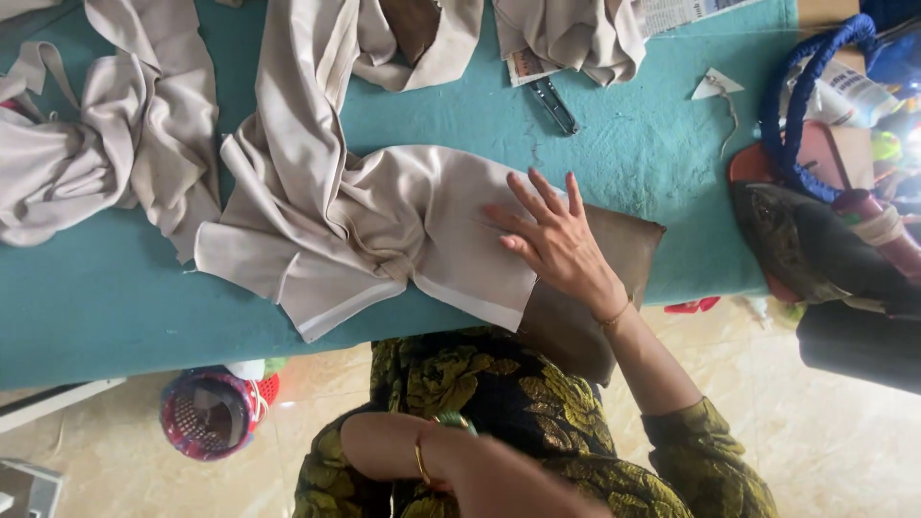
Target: Ironing and folding fabric pieces on a work table in a garment factory
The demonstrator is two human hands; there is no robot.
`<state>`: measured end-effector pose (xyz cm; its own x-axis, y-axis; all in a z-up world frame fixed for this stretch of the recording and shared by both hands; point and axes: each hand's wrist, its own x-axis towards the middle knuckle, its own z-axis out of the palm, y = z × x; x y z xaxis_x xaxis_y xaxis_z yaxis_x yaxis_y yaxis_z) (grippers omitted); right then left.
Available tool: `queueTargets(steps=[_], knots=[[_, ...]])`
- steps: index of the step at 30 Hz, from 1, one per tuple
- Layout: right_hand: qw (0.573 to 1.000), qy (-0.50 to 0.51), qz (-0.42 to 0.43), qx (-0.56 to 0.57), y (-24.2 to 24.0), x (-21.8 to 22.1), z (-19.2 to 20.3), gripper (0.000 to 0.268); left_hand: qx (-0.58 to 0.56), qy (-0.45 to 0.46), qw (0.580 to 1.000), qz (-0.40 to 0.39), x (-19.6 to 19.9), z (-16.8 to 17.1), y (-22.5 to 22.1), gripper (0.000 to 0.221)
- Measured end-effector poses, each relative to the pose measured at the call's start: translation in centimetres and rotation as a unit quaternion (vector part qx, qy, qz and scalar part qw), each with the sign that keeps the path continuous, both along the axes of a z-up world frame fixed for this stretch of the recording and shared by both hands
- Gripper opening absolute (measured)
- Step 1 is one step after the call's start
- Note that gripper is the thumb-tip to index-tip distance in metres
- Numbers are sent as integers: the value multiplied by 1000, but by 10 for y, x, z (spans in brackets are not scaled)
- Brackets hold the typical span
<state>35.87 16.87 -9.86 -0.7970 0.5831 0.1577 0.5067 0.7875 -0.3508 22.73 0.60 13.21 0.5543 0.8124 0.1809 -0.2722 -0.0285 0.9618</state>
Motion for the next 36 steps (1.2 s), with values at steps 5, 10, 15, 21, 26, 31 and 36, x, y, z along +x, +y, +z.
queueTargets(steps=[5, 10, 15, 21, 26, 31, 36], knots=[[984, -84, 93, -128, 31, -26, 12, 52, 105, 193, 954, 204, 10, -168, 47, 37], [993, -76, 40, -85, 46, 18, -1, 57, 184, 639, 681, 307, -6, -260, 39, 85], [987, -90, -69, 113, 70, 148, -18, 49, 194, 598, 703, 331, -5, -263, 30, 74], [871, -215, -425, 120, 85, 310, 45, 81, 263, 515, 718, 386, -4, -249, 54, 31], [939, -119, -310, -91, 113, 397, 20, 25, 259, 452, 772, 363, -22, -270, 87, 29], [941, -37, -301, -151, 101, 379, 27, 29, 278, 505, 758, 307, -33, -254, 64, 48], [943, -167, -288, -31, 54, 290, 84, 28, 273, 594, 695, 299, -19, -253, 40, 61]])
